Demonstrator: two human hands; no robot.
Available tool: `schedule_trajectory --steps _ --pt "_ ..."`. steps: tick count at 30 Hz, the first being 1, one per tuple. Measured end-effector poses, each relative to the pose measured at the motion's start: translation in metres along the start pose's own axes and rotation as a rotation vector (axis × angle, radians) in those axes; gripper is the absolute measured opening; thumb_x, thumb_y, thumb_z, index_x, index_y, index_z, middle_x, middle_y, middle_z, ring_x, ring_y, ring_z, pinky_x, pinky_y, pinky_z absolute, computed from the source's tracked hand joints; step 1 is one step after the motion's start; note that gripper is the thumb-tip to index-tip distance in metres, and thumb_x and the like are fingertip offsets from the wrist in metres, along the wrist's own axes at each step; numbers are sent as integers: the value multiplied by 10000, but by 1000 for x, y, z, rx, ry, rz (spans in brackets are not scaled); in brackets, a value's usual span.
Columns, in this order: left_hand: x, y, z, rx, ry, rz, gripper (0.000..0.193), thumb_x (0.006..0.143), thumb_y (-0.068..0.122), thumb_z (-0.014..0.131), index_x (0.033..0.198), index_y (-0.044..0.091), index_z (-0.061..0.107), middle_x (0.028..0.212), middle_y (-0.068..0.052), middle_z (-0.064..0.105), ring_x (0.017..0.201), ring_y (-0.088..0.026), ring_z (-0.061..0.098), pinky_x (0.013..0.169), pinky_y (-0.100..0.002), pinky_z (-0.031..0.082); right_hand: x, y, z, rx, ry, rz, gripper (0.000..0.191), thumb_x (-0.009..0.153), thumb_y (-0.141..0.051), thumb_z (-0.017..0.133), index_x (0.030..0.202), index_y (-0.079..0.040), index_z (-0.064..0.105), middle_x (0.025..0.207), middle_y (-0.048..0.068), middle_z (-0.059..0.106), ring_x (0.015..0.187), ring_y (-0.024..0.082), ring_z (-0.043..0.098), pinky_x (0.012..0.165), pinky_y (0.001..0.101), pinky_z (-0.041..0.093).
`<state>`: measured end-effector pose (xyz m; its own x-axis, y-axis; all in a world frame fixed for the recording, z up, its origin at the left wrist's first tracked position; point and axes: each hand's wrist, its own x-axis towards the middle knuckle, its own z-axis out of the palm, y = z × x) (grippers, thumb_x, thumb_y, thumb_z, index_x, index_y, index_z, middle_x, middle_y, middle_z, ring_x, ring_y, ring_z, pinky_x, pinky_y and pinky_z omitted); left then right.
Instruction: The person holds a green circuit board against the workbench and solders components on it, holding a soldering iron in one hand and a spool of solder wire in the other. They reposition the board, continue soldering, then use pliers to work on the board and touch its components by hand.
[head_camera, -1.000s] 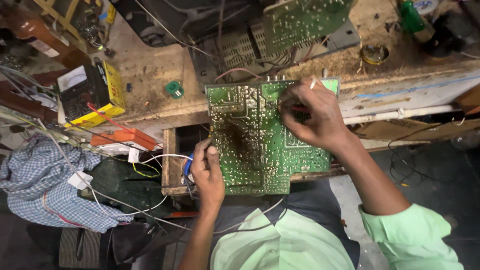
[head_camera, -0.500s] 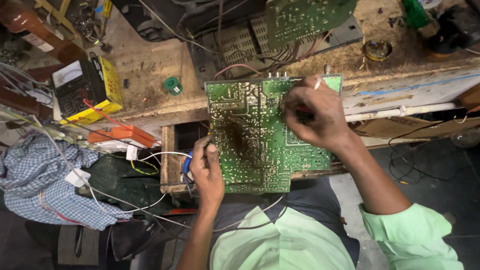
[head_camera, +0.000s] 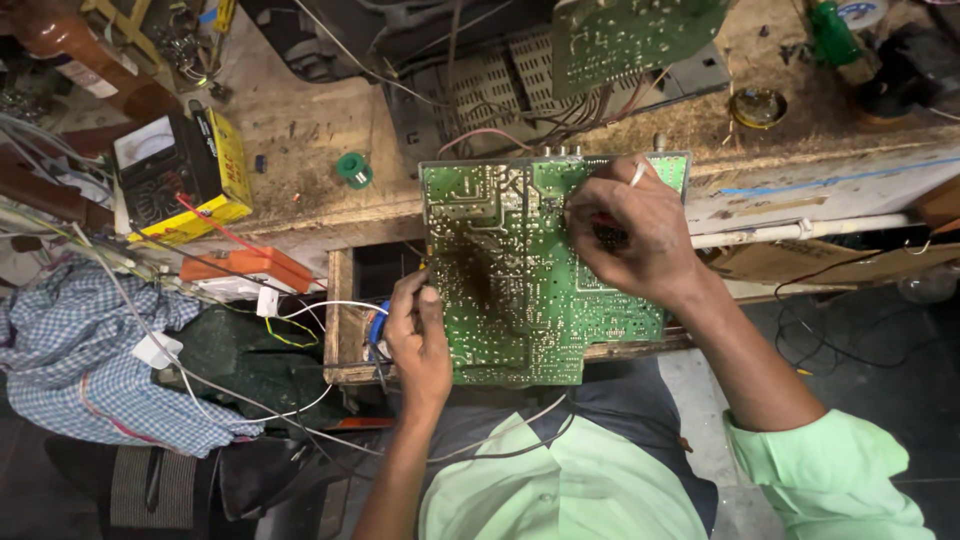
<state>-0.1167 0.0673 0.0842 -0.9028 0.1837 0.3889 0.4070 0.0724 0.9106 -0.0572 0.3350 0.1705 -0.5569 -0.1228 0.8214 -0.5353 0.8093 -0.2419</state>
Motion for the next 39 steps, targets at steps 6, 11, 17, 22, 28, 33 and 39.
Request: schedule_trajectory --steps 6,11,17,22,28,33,39 --pt "2 6 0 86 9 100 372 1098 270 510 1247 -50 628 1167 -136 680 1068 -214 644 964 -333 495 -5 9 7 49 -50 107 331 824 54 732 1113 -34 596 911 58 712 802 189 669 761 366 509" --pt "2 13 2 86 15 113 353 1101 253 506 1233 -47 638 1161 -145 691 1082 -231 656 979 -344 497 -5 2 14 -90 39 -8 303 826 77 779 1057 -42 623 864 82 683 770 241 597 743 402 471" --pt "3 16 2 83 5 135 331 1100 228 505 1230 -44 642 1151 -150 693 1075 -242 659 982 -349 495 8 -5 2 -73 -90 49 334 772 64 772 1034 -41 595 933 111 670 841 285 622 768 420 496" --pt "3 16 3 98 17 138 334 1099 227 506 1230 -46 647 1168 -158 695 1092 -253 664 998 -355 492 11 -3 -5 -20 -137 96 319 785 59 765 1035 -46 598 945 90 684 856 252 652 776 388 523" --pt "3 18 4 73 7 126 332 1098 231 508 1228 -42 648 1169 -158 697 1088 -262 667 992 -358 494 11 -1 -6 27 -96 130 322 831 68 722 1106 -34 587 988 82 700 874 196 695 803 331 573" --pt "3 18 4 94 9 136 331 1102 232 509 1232 -39 647 1172 -156 700 1096 -260 673 998 -356 498 12 0 -12 -59 -118 57 371 785 90 732 1082 -52 562 880 63 715 811 225 653 806 387 504" --pt "2 17 4 103 15 121 333 1099 240 520 1222 -44 643 1157 -151 695 1072 -252 670 977 -353 501 12 2 -11 -69 -139 32 371 814 109 728 1104 -50 560 908 62 714 828 202 658 834 392 506"
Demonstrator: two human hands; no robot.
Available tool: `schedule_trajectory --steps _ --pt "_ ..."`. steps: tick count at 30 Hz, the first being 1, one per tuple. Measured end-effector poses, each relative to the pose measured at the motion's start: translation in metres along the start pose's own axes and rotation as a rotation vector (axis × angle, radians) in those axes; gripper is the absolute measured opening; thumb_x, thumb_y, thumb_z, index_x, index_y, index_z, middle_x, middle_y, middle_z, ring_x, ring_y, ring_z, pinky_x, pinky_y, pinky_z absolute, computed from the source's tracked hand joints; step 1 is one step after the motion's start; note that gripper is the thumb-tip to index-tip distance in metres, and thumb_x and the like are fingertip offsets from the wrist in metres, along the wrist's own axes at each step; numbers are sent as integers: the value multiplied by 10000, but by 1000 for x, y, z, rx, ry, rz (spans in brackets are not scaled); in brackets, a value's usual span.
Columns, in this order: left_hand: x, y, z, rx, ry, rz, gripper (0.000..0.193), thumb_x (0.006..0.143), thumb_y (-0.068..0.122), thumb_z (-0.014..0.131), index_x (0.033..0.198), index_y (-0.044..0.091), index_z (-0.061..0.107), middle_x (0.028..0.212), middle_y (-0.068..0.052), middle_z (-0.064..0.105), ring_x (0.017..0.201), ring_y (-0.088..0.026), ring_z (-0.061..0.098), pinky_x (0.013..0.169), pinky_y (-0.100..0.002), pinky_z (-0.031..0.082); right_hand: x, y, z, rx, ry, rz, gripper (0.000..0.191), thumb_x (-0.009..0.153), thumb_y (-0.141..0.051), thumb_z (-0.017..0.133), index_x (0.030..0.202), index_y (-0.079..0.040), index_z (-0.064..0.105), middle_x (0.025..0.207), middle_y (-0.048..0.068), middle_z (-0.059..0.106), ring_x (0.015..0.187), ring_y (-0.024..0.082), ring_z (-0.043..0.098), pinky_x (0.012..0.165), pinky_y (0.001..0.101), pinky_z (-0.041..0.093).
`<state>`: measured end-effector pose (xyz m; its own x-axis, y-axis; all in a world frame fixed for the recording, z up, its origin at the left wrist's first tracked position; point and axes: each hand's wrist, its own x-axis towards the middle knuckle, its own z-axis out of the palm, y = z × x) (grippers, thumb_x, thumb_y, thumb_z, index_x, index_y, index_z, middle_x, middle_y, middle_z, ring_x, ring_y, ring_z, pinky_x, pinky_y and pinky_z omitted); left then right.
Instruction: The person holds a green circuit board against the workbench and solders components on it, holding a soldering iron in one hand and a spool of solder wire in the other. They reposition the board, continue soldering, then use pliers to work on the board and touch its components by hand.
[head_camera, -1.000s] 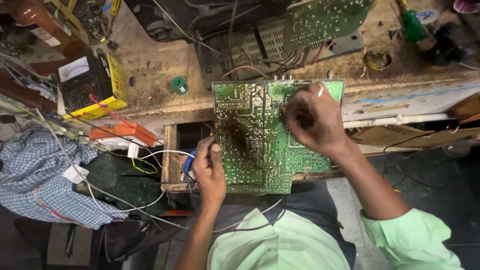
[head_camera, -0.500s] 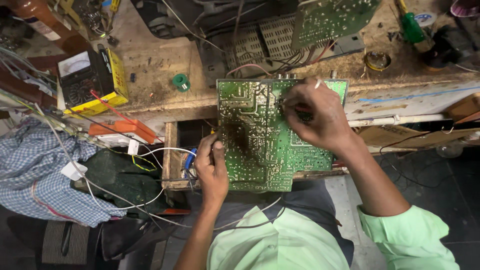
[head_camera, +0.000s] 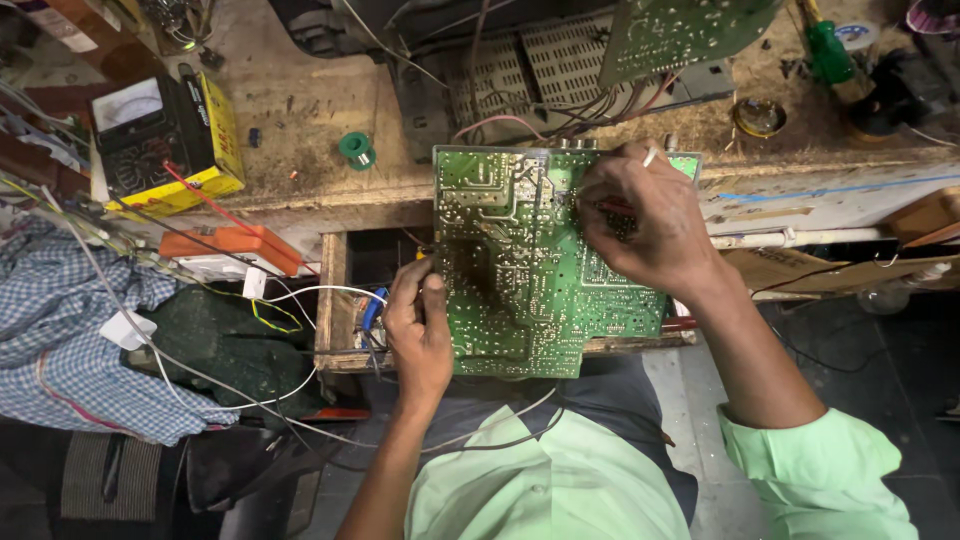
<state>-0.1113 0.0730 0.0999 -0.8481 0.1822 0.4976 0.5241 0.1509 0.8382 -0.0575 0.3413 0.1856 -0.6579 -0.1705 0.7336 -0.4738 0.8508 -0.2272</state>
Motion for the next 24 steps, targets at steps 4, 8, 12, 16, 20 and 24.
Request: schedule_trajectory --steps 4,8,12,16,20,24 --pt "0 -1 0 -34 -6 4 336 1104 243 519 1232 -39 647 1157 -148 693 1075 -241 667 973 -346 501 3 -2 -3 19 -31 1 374 820 101 748 1112 -38 562 982 96 706 889 236 662 806 377 527" --pt "0 -1 0 -39 -11 16 343 1107 248 518 1243 -40 647 1161 -150 690 1084 -241 665 979 -345 498 9 0 -12 -26 -102 7 387 797 87 780 1110 -27 584 947 118 682 869 282 652 759 408 532" --pt "0 -2 -1 -12 -15 8 354 1107 257 514 1245 -39 650 1165 -144 692 1083 -236 669 979 -343 502 15 6 -16 240 -209 94 315 893 77 714 1135 -6 531 1058 93 710 901 195 733 776 325 620" --pt "2 2 0 -77 -16 0 344 1110 244 525 1255 -45 643 1185 -155 683 1099 -251 659 993 -352 495 16 8 -19 263 -159 93 274 918 54 731 1105 -13 542 1070 104 698 913 208 725 787 339 604" --pt "5 18 -1 -31 62 32 361 1079 232 568 1313 -39 610 1260 -167 651 1139 -264 655 986 -360 517 11 -3 -29 133 -128 109 179 889 33 777 942 -39 622 952 92 701 792 200 659 669 344 515" --pt "1 43 -3 206 142 314 342 1038 140 655 1325 -41 613 1287 -200 612 1214 -321 615 1060 -416 508 -9 -35 -27 403 -196 224 88 906 20 722 925 -54 678 931 60 701 847 169 674 725 302 581"
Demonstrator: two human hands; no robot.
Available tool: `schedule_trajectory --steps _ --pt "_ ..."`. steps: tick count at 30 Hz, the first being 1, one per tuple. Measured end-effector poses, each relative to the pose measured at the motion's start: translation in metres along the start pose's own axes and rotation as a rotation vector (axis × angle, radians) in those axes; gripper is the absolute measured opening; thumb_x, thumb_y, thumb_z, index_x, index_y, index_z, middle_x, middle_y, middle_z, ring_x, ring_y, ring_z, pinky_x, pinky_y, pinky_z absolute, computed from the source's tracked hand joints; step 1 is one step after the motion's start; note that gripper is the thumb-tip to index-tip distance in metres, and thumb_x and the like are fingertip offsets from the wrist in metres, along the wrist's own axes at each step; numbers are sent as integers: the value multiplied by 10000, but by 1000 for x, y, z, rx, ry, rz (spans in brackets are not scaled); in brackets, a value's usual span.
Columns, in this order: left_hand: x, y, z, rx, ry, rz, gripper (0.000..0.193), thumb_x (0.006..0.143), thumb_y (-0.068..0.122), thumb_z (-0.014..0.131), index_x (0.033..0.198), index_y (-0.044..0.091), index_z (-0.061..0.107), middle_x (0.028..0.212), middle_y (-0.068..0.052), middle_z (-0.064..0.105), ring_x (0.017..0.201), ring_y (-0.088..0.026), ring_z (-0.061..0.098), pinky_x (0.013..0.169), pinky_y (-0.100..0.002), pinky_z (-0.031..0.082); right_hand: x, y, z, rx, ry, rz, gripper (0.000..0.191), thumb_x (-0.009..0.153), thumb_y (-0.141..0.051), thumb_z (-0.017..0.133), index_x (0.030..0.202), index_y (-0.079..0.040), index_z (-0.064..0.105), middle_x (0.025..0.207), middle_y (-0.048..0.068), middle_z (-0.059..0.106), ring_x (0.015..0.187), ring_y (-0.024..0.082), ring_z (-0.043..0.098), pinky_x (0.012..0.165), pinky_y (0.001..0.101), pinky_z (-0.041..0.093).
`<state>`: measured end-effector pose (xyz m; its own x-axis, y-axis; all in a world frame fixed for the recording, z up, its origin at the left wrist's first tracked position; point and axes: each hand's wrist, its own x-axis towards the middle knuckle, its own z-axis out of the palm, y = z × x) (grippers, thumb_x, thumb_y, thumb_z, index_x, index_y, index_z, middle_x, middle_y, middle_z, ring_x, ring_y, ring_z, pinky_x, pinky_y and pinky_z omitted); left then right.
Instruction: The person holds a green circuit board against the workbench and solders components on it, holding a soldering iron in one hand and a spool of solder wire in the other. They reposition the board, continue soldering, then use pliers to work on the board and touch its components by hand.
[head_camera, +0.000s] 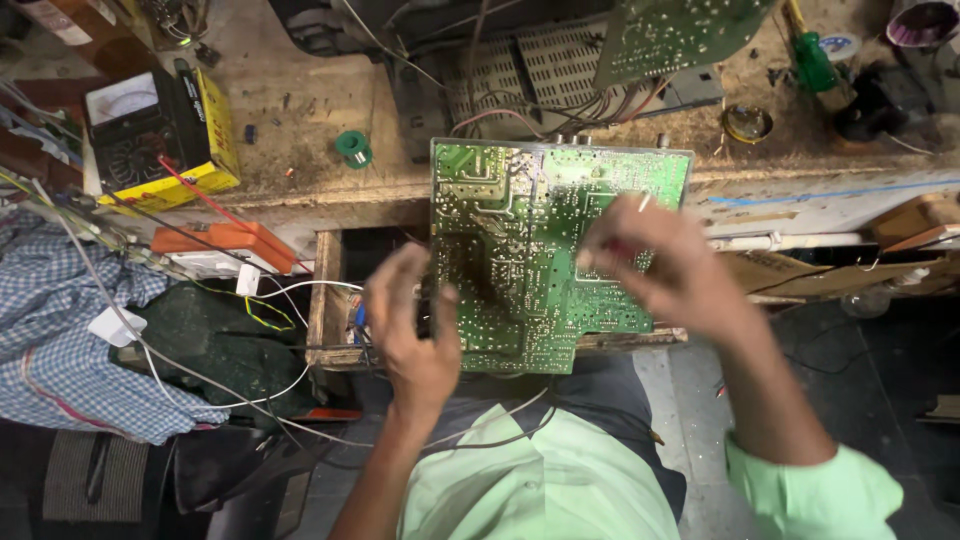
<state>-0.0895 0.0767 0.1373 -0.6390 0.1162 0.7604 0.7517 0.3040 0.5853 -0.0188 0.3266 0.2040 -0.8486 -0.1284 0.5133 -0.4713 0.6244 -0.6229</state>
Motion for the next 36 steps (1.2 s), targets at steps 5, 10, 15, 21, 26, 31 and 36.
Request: schedule_trajectory --steps 5,10,15,21,26,31,36 --pt "-6 23 3 -190 -299 82 146 910 40 755 1049 25 711 1039 -124 715 1002 -295 684 883 -402 554 -31 -19 27 86 -99 -9 90 881 -9 748 960 -30 709 914 61 716 855 183 676 767 340 546" --pt "-12 26 9 -350 -318 -20 71 923 8 723 986 36 705 981 -109 722 918 -280 714 814 -386 575 -35 -21 33 475 -11 69 147 870 -27 788 1004 2 734 948 109 734 874 222 696 775 335 564" --pt "-16 30 13 -362 -281 -65 66 930 25 725 990 31 699 985 -119 725 897 -287 714 778 -382 573 -27 -18 44 299 77 3 84 876 -35 783 942 4 748 911 109 740 869 217 716 779 321 583" --pt "-10 12 11 -353 -187 -52 41 969 9 624 992 34 647 956 -115 676 892 -264 694 816 -360 556 -10 -10 28 225 178 6 47 925 -38 720 956 -23 753 932 82 739 886 188 715 815 319 596" --pt "-3 -18 0 -239 0 -97 121 1014 78 678 1095 0 635 1052 -114 659 964 -219 670 859 -350 545 15 10 6 -389 302 -96 105 893 -56 813 985 -44 765 1012 105 683 1036 276 605 892 404 493" --pt "-4 -35 3 -391 -29 -352 249 1032 175 690 1191 -7 628 1184 -117 615 993 -162 647 843 -291 538 22 22 4 -400 240 -80 155 895 -56 818 1043 -57 773 1055 104 657 1074 279 585 940 417 477" --pt "-8 -38 6 -356 -105 -302 318 1053 239 656 1246 -8 603 1238 -116 621 1062 -178 665 886 -288 562 20 28 4 -437 232 -76 179 896 -49 816 1071 -48 774 1055 112 655 1052 295 577 901 411 480"
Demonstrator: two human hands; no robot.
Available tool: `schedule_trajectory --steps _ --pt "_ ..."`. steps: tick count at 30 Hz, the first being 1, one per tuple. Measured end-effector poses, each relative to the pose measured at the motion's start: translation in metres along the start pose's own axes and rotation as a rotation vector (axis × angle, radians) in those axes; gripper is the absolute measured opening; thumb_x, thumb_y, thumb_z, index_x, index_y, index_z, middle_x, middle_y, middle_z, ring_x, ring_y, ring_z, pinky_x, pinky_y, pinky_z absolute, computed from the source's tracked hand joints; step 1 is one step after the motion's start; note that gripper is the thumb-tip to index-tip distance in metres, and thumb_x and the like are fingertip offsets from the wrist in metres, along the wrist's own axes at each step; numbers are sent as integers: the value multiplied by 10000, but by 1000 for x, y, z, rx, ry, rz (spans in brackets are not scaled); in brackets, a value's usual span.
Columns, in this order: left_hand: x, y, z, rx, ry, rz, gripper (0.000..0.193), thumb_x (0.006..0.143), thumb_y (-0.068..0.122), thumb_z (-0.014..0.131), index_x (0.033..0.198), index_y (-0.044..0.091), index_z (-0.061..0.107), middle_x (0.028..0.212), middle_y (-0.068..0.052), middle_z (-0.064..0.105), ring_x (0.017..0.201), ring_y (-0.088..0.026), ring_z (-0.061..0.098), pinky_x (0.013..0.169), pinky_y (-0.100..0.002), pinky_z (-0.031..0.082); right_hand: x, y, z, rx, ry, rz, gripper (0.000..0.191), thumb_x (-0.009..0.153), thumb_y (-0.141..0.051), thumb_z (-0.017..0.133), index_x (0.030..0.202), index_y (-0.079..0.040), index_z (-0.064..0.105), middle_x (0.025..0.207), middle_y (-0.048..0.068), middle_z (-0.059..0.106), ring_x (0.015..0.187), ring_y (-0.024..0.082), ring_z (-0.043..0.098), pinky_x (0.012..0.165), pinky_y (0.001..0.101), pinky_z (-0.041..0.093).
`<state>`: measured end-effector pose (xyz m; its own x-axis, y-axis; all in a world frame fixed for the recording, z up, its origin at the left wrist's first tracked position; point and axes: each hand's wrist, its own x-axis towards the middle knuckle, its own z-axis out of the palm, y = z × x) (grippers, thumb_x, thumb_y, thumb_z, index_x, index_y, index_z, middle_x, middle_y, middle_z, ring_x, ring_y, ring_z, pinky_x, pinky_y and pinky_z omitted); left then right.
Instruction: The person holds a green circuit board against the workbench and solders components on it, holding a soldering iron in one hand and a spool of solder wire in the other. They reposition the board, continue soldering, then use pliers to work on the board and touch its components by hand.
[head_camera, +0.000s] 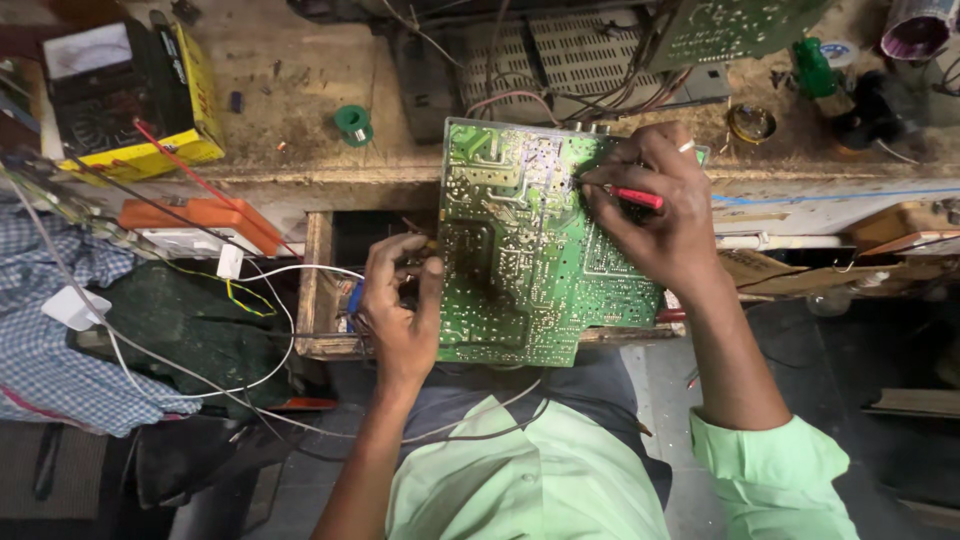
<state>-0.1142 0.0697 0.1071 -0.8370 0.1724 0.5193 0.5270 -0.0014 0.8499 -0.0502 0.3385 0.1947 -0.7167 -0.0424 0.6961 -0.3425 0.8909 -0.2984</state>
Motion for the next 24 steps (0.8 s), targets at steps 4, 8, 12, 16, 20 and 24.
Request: schedule_trajectory --steps 4,8,12,16,20,24 --pt "1 2 2 49 -17 42 331 1084 271 615 1261 -8 607 1245 -138 630 1116 -241 662 911 -326 563 -1 3 2 -13 -1 3 181 894 -57 833 1062 -48 765 1046 109 656 1033 286 581 891 421 475" --pt "1 4 5 115 -36 41 321 1080 262 582 1260 -3 604 1223 -154 653 1094 -267 676 871 -333 571 -5 4 7 -53 51 -37 167 895 -45 846 1035 -62 755 1041 99 654 1054 290 579 909 423 480" --pt "-1 3 7 115 -54 -40 323 1077 282 560 1232 2 610 1124 -140 674 1000 -250 707 854 -349 569 -9 4 11 -42 78 -47 182 891 -22 849 1046 -80 774 1034 84 661 1047 281 585 909 420 480" --pt "-1 1 7 157 -46 15 359 1106 325 518 1234 2 608 1142 -147 670 1031 -270 697 863 -360 564 -10 6 13 -100 103 -92 211 856 -4 848 1039 -73 768 1045 86 661 1074 282 597 932 436 484" --pt "-1 0 6 172 -39 40 372 1108 340 509 1225 1 611 1150 -152 669 1027 -280 692 841 -359 564 -10 5 15 -93 132 -83 216 835 16 829 1022 -61 751 1040 86 660 1086 292 591 927 432 502" --pt "-1 -1 6 152 -45 -9 350 1099 320 509 1205 5 616 1114 -149 671 937 -266 694 776 -359 564 -9 2 16 -96 107 -110 217 876 15 847 1063 -62 766 1062 86 671 1100 290 589 899 416 492"
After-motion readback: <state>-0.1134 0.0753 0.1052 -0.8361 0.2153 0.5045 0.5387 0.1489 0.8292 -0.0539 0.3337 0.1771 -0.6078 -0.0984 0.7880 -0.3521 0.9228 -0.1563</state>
